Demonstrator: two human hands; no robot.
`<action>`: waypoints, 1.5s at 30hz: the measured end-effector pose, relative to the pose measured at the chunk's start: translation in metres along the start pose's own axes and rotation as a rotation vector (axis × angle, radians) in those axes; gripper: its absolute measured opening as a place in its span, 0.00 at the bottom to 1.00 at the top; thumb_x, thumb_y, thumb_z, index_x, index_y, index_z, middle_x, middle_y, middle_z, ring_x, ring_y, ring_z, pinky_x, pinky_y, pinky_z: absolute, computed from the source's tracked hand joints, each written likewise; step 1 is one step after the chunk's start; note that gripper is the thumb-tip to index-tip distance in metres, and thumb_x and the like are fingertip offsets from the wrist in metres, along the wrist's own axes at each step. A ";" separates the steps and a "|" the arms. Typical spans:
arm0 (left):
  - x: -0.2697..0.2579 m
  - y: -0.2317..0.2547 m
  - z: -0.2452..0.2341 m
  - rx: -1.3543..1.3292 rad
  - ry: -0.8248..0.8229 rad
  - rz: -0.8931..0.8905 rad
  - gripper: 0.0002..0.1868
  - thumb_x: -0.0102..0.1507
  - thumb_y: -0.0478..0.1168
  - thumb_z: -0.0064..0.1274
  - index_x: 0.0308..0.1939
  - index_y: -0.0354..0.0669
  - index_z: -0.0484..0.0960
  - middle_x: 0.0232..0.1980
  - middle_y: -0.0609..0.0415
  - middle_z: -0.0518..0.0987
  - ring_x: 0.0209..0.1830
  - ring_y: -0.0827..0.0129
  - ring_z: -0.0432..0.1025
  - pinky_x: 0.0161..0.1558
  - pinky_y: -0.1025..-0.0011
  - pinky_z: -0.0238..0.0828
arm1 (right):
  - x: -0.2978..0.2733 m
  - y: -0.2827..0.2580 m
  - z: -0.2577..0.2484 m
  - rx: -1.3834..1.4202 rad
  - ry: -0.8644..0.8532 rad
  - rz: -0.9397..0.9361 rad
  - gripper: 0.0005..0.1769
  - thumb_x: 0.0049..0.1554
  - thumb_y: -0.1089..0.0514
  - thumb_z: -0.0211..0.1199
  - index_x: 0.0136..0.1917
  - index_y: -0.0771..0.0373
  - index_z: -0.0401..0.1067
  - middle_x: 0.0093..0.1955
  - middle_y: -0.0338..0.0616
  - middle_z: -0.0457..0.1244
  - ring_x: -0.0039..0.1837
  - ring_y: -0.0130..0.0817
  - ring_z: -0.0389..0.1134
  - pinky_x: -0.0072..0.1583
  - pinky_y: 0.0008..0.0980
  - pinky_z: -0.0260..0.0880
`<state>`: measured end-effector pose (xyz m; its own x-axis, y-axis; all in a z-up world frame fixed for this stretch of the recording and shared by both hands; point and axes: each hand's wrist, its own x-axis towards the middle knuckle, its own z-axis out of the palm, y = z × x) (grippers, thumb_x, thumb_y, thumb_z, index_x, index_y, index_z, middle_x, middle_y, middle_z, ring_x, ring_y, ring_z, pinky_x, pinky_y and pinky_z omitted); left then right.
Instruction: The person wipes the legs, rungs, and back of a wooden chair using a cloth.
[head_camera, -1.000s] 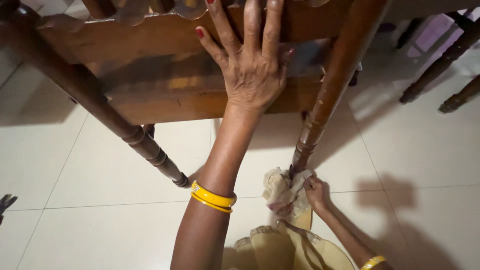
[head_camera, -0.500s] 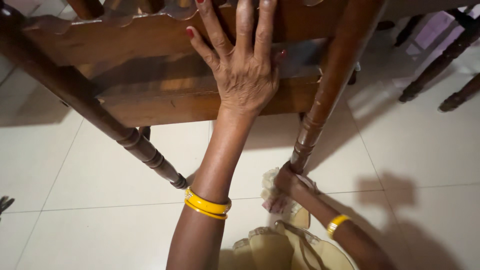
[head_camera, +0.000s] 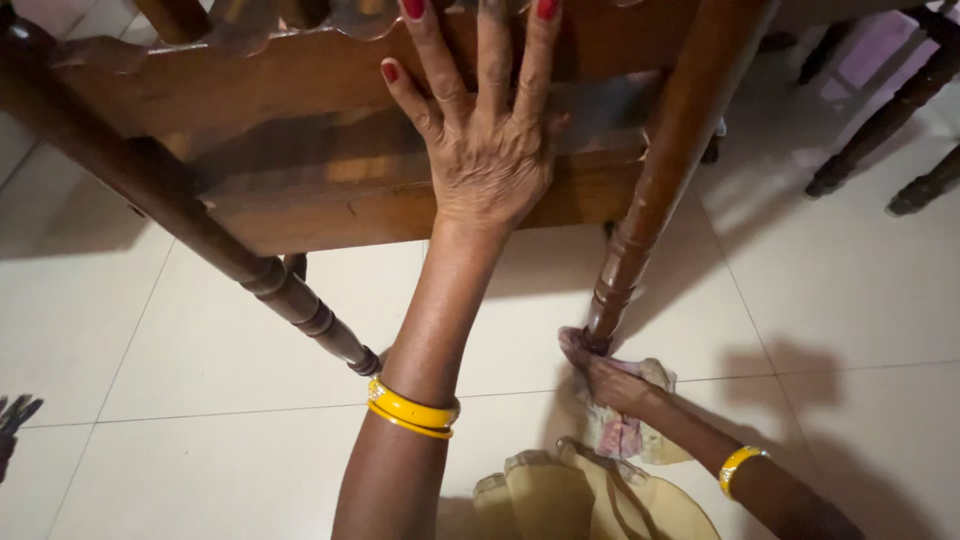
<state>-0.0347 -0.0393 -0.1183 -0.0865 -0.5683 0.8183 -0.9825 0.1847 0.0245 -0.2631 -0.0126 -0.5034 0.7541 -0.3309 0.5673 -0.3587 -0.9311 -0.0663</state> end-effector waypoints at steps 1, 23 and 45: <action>-0.003 -0.002 0.003 0.032 0.065 0.030 0.44 0.72 0.58 0.56 0.82 0.63 0.43 0.85 0.46 0.41 0.81 0.29 0.28 0.74 0.29 0.09 | -0.009 0.008 0.012 0.065 -0.007 0.012 0.36 0.43 0.68 0.55 0.65 0.89 0.68 0.62 0.73 0.66 0.62 0.56 0.70 0.62 0.57 0.65; -0.068 -0.010 0.052 0.171 0.115 0.212 0.52 0.66 0.67 0.60 0.84 0.61 0.48 0.87 0.47 0.36 0.86 0.43 0.31 0.75 0.32 0.09 | -0.123 0.025 0.024 -0.509 -0.419 0.171 0.18 0.63 0.57 0.51 0.61 0.71 0.69 0.62 0.57 0.66 0.60 0.43 0.67 0.63 0.41 0.69; -0.083 -0.008 0.058 0.198 0.097 0.237 0.46 0.66 0.65 0.61 0.82 0.57 0.60 0.86 0.46 0.55 0.86 0.39 0.42 0.73 0.30 0.08 | -0.045 0.054 0.095 0.951 0.663 1.691 0.21 0.69 0.53 0.48 0.61 0.73 0.73 0.49 0.51 0.64 0.46 0.38 0.60 0.46 0.40 0.57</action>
<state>-0.0290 -0.0405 -0.2197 -0.3101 -0.4474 0.8389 -0.9507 0.1376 -0.2780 -0.2643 -0.0627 -0.6101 -0.3021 -0.8786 -0.3698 0.1654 0.3337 -0.9281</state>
